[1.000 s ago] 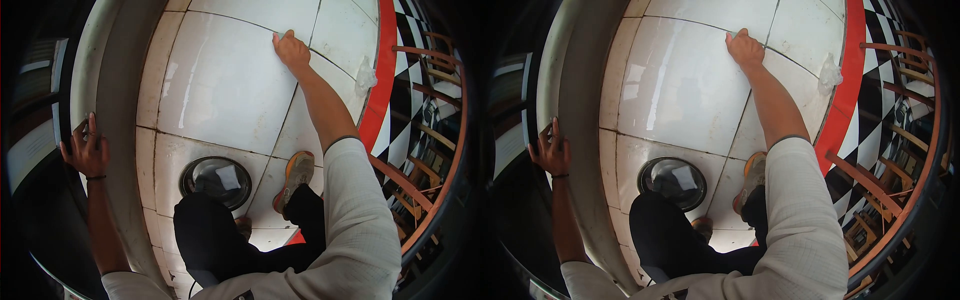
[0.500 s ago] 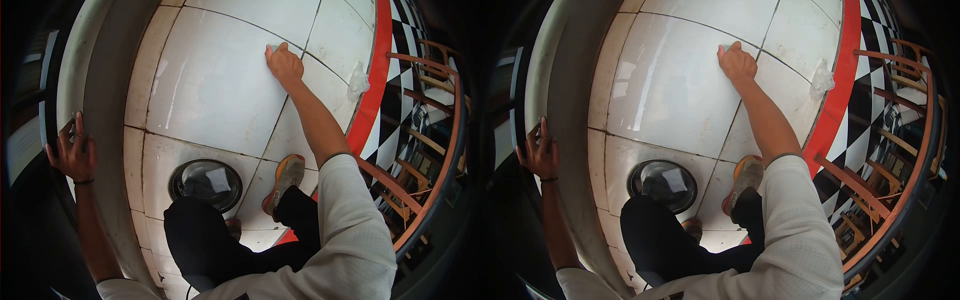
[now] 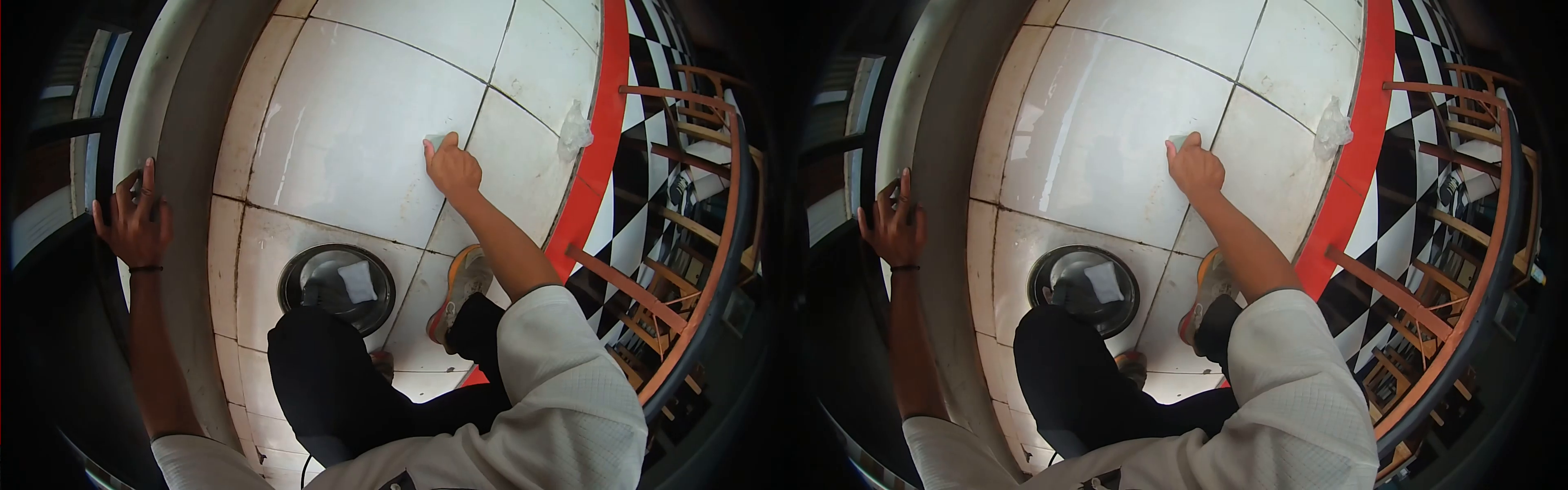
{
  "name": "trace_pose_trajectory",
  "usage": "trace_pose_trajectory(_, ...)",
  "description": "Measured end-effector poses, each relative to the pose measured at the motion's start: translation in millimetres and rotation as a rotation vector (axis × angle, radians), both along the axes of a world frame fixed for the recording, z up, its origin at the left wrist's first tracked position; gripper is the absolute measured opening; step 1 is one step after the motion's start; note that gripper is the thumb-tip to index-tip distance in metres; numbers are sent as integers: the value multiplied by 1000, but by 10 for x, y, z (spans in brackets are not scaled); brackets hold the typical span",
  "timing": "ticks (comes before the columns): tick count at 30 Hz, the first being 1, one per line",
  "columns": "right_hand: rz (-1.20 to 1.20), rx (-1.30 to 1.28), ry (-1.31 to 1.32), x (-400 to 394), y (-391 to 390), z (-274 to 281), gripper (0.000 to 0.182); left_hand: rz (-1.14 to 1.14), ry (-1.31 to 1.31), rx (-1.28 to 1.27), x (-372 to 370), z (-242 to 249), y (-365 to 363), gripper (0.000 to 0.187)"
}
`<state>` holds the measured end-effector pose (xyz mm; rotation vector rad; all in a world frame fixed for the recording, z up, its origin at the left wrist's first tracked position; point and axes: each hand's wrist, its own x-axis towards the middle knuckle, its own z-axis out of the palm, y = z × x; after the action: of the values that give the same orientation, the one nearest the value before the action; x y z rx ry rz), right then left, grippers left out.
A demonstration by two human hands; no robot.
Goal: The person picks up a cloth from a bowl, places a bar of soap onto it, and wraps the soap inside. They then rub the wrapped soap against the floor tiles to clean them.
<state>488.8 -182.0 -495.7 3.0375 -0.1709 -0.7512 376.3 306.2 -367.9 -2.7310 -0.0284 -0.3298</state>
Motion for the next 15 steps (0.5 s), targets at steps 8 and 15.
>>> trace_pose_trajectory(8,-39,47,-174,1091,238,-110,52,-26,-34,3,9,-81,44,61)
trace_pose_trajectory(15,-40,50,-225,1283,325,-108,56,-31,-42,-3,0,-21,20,65)
